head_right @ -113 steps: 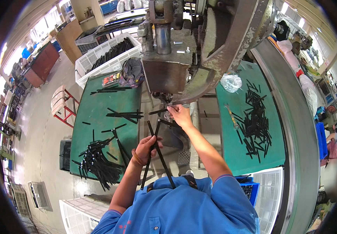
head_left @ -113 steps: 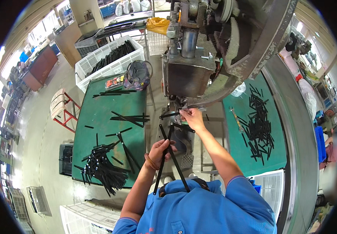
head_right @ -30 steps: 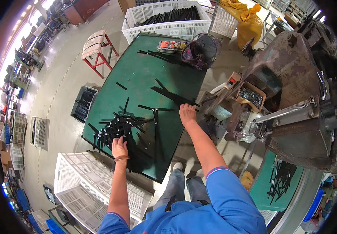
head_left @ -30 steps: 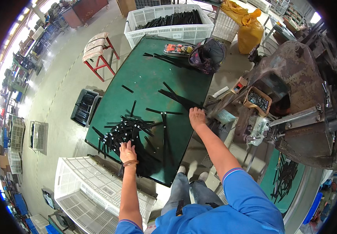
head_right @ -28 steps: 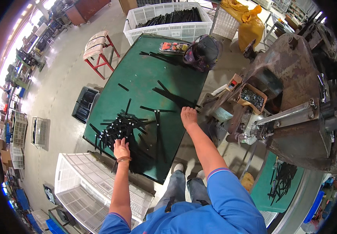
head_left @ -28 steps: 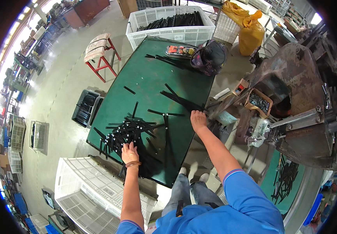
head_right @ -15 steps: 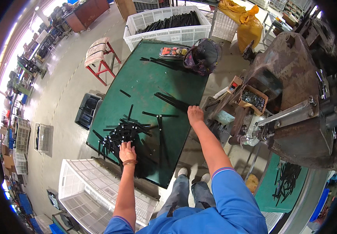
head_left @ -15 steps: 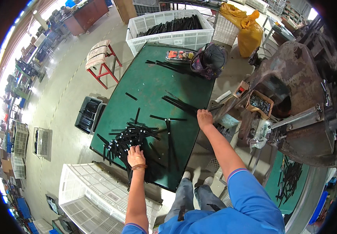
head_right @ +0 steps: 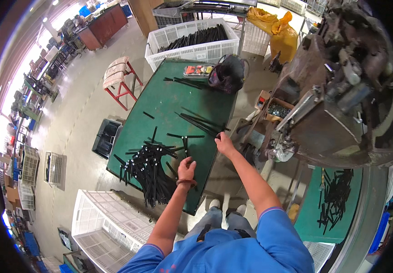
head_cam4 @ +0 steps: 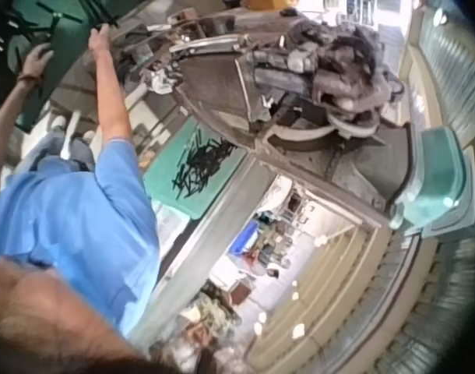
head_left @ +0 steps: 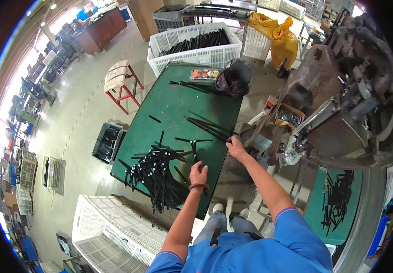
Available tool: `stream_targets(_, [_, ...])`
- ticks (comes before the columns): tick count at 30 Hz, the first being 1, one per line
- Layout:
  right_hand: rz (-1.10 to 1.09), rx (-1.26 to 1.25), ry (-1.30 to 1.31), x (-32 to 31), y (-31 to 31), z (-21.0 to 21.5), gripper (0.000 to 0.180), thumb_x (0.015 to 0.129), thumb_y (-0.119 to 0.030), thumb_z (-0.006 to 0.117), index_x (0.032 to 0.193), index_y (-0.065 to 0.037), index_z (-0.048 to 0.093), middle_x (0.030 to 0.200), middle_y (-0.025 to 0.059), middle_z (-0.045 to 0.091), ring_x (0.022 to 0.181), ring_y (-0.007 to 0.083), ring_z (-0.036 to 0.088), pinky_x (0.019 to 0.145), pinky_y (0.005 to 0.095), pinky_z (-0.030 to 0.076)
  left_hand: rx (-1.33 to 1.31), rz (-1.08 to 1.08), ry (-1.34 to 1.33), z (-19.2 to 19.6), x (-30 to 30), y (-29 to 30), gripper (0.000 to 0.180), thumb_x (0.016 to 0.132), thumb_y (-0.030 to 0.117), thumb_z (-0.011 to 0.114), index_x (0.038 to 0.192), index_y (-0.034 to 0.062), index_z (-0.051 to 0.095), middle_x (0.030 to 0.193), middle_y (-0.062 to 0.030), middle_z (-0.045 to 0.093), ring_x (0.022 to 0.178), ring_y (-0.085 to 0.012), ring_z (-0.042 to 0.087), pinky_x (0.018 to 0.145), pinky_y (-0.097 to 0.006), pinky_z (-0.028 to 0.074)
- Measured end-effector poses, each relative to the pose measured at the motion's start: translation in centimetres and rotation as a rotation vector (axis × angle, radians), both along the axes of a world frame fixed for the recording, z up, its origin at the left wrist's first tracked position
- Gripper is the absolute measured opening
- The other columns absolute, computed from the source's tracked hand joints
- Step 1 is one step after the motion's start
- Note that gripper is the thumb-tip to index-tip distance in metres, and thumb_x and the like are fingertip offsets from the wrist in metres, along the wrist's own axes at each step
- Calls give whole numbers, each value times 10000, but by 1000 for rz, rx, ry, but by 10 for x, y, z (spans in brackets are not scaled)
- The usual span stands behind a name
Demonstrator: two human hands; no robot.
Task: The person repeatedly picks up black rods from a green table, inserts them into a machine, and removes the assembled units. The person places the finished assemblies on the table and continues the cycle.
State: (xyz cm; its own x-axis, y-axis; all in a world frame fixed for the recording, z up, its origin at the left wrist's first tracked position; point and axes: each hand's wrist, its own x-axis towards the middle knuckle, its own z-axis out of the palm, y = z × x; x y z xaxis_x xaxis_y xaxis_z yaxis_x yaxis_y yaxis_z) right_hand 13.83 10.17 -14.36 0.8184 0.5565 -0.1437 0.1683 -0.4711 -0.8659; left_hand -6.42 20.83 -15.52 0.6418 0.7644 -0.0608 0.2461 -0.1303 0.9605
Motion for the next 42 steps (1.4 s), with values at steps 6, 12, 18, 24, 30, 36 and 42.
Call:
stream_targets(6, [88, -313, -567, 21, -3, 0, 135, 843, -96, 507, 967, -78, 456, 1021, 130, 505, 998, 329, 512, 794, 438, 462, -68, -176, 64, 29, -16, -58, 279, 811, 123, 636, 1075, 38, 603, 970, -101, 635, 826, -176, 622, 742, -286, 496])
stream_targets(12, [150, -602, -596, 24, 23, -39, 168, 828, -45, 493, 994, -65, 475, 1043, 129, 512, 1028, 309, 512, 863, 410, 446, -78, -82, 175, -6, -103, -67, 228, 820, 85, 613, 1039, 21, 611, 868, -68, 654, 761, -117, 624, 692, -255, 496])
stream_targets(18, [203, -555, -247, 44, 30, -32, 245, 786, -88, 613, 1009, -7, 553, 974, 131, 598, 872, 301, 594, 750, 406, 502, -188, 6, 80, -16, -118, -48, 152, 841, 69, 578, 979, 26, 625, 927, -78, 646, 771, -136, 629, 672, -266, 498])
stream_targets(24, [-6, 233, 864, -44, -15, 29, 142, 806, -111, 645, 915, -40, 587, 766, 19, 574, 634, 114, 530, 518, 274, 446, -623, 2, -172, 37, -43, -30, 302, 925, 213, 516, 1162, 25, 517, 1067, -54, 607, 907, -149, 604, 777, -293, 494])
stream_targets(30, [85, 418, 734, -176, -124, 84, 226, 827, -137, 651, 1005, -28, 564, 793, 15, 582, 685, 96, 539, 601, 245, 449, -926, -194, -331, 107, 29, -73, 272, 933, 290, 506, 1079, 70, 571, 746, 24, 558, 594, -72, 501, 522, -230, 401])
stream_targets(36, [-317, 189, -175, -70, -259, 84, 159, 855, -179, 613, 954, -55, 612, 776, 63, 633, 611, 137, 573, 526, 280, 464, -969, -396, -218, 139, 19, -142, 181, 919, 208, 541, 1060, 98, 564, 781, -7, 602, 551, -68, 502, 455, -223, 395])
stream_targets(42, [-420, -172, -920, 74, -274, 44, 264, 707, -114, 601, 961, -43, 617, 923, 185, 628, 910, 378, 570, 763, 441, 467, -850, -594, -88, 192, 47, -188, 201, 945, 233, 480, 1032, 68, 557, 928, -96, 660, 578, -115, 581, 446, -210, 432])
